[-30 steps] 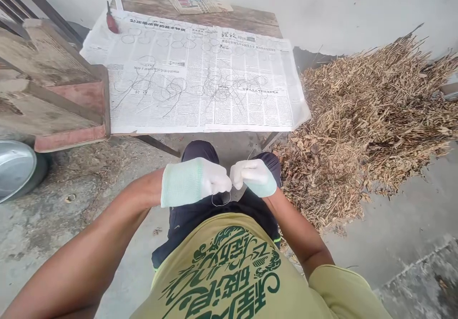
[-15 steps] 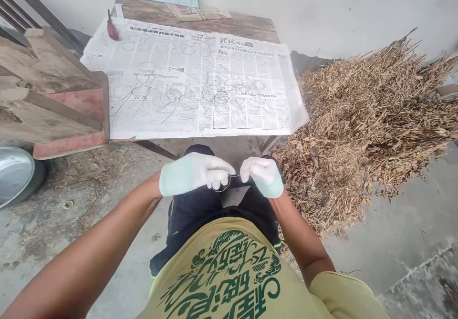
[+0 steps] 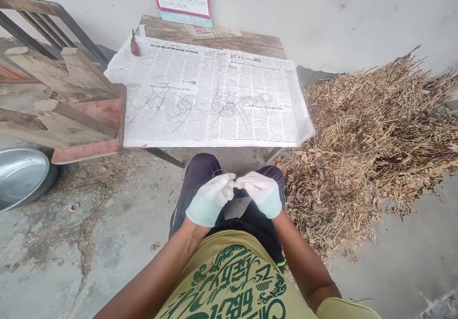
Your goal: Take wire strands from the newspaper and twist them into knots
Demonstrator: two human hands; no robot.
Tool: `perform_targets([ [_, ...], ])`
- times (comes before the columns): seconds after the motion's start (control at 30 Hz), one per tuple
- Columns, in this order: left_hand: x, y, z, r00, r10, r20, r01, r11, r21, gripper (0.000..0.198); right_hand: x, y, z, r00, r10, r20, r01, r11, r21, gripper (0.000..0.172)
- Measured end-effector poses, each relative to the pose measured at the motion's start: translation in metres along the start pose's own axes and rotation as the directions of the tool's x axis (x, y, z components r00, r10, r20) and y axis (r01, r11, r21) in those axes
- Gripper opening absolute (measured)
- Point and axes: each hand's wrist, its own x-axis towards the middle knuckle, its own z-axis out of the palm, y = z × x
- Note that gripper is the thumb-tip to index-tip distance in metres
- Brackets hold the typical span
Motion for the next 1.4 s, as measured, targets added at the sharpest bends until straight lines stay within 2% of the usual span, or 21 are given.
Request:
perform_targets([
  [0.1, -0.001, 0.001, 0.001, 0.995, 0.087, -0.057, -0.081, 0.992, 0.095, 0.035, -0.004, 0.001, 0.005, 0.997, 0.080, 0.009, -0.081, 0.995, 0.061, 0.022],
  [0.23, -0.001, 0.006, -0.001, 0.991, 0.133, 0.020, -0.135, 0.973, 0.189, 0.035, -0.009, 0.007, 0.005, 0.980, 0.198, 0.031, -0.200, 0.952, 0.231, 0.024],
  [0.4, 0.001, 0.012, -0.006, 0.978, 0.043, 0.205, -0.080, 0.981, 0.178, 0.047, -0.011, 0.016, 0.005, 0.979, 0.180, 0.097, -0.205, 0.872, 0.444, 0.041],
  [0.5, 0.001, 0.017, -0.008, 0.955, -0.039, 0.294, -0.019, 0.982, 0.190, 0.050, -0.009, 0.017, 0.006, 0.971, 0.180, 0.156, -0.236, 0.819, 0.523, 0.044],
  [0.6, -0.001, 0.022, -0.011, 0.942, -0.078, 0.326, 0.008, 0.977, 0.211, 0.049, -0.008, 0.016, 0.007, 0.954, 0.210, 0.215, -0.296, 0.784, 0.546, 0.045],
  [0.73, -0.006, 0.024, -0.016, 0.921, -0.140, 0.364, 0.016, 0.947, 0.322, 0.050, -0.008, 0.020, 0.009, 0.926, 0.258, 0.276, -0.372, 0.755, 0.540, 0.053],
  [0.9, -0.012, 0.024, -0.015, 0.944, -0.113, 0.309, -0.011, 0.927, 0.374, 0.051, -0.006, 0.025, 0.013, 0.901, 0.282, 0.329, -0.426, 0.712, 0.557, 0.055],
  [1.03, -0.008, 0.028, -0.013, 0.900, -0.172, 0.401, -0.008, 0.912, 0.410, 0.053, -0.005, 0.022, 0.013, 0.890, 0.257, 0.377, -0.440, 0.699, 0.563, 0.055],
  [1.1, -0.005, 0.029, -0.013, 0.873, -0.236, 0.426, 0.032, 0.900, 0.434, 0.057, -0.005, 0.018, 0.011, 0.895, 0.281, 0.346, -0.434, 0.725, 0.535, 0.054],
  [1.17, -0.004, 0.030, -0.014, 0.905, -0.228, 0.359, 0.048, 0.894, 0.446, 0.056, -0.005, 0.010, 0.008, 0.906, 0.350, 0.239, -0.422, 0.783, 0.456, 0.043],
  [1.27, -0.008, 0.030, -0.013, 0.990, -0.053, 0.131, -0.017, 0.878, 0.478, 0.046, -0.005, 0.000, 0.009, 0.886, 0.460, 0.059, -0.454, 0.835, 0.311, 0.028],
  [1.33, -0.011, 0.030, -0.010, 0.998, 0.064, 0.029, -0.069, 0.835, 0.545, 0.037, -0.004, -0.002, 0.012, 0.861, 0.509, -0.010, -0.489, 0.832, 0.263, 0.030],
  [1.4, -0.015, 0.029, -0.007, 0.996, 0.094, 0.003, -0.076, 0.784, 0.615, 0.031, -0.004, 0.000, 0.018, 0.841, 0.537, -0.064, -0.511, 0.829, 0.227, 0.031],
])
